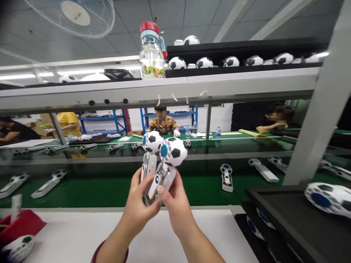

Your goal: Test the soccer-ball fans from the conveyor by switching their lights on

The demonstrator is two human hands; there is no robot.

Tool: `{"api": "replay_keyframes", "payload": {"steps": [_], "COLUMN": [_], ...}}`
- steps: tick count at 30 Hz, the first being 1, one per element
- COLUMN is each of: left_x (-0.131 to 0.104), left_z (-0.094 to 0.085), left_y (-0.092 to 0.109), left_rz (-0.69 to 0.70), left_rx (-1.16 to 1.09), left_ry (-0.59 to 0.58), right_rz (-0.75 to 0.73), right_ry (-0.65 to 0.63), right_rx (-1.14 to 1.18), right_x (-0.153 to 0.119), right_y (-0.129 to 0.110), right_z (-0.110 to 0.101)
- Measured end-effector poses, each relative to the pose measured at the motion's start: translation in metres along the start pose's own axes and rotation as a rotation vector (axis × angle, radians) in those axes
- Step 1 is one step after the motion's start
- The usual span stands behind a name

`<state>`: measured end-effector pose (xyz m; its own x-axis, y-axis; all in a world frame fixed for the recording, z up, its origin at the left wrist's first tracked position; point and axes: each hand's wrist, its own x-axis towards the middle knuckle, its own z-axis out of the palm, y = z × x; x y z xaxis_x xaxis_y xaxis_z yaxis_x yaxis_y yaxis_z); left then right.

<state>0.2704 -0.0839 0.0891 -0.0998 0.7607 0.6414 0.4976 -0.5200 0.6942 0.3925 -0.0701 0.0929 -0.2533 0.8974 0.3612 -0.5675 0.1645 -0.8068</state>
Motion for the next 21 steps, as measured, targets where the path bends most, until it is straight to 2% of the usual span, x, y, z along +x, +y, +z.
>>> {"api": "replay_keyframes", "payload": {"steps": [3,5,9,12,16,19,21], "left_x": [-0.013,-0.013,-0.004,0.001,0.004,0.007,0.009], "left_z": [0.012,0.014,0.013,0.012,0.008,0.008,0.01], "left_y": [0.008,0.007,0.008,0.009,0.005,0.001,-0.003], "left_rz": [0.026,-0.029,-0.251,-0.409,-0.627,-0.801,-0.873], "left_rx": [-0.102,-0.219,-0.436,-0.589,-0.707,-0.813,-0.874], "left_ry": [-0.07,-0.074,-0.07,-0.043,-0.027,-0.056,-0.029], "right_rz": [-0.037,-0.057,-0.045,0.021,0.119,0.206,0.234], "right_ry": [0.108,0.113,0.004,-0.046,0.052,0.075,0.104], "right_rx": [-0.029,-0.068,-0.164,-0.102,0.031,0.036,-0.003], "right_x": [-0.005,-0.006,-0.003,0.002,0.012,0.018,0.02], "right_y": [-0.019,-0.025,-0.029,-0.026,-0.017,-0.013,-0.013], "right_z": [-0.006,-0.013,-0.022,-0.026,-0.034,-0.042,-0.046]}}
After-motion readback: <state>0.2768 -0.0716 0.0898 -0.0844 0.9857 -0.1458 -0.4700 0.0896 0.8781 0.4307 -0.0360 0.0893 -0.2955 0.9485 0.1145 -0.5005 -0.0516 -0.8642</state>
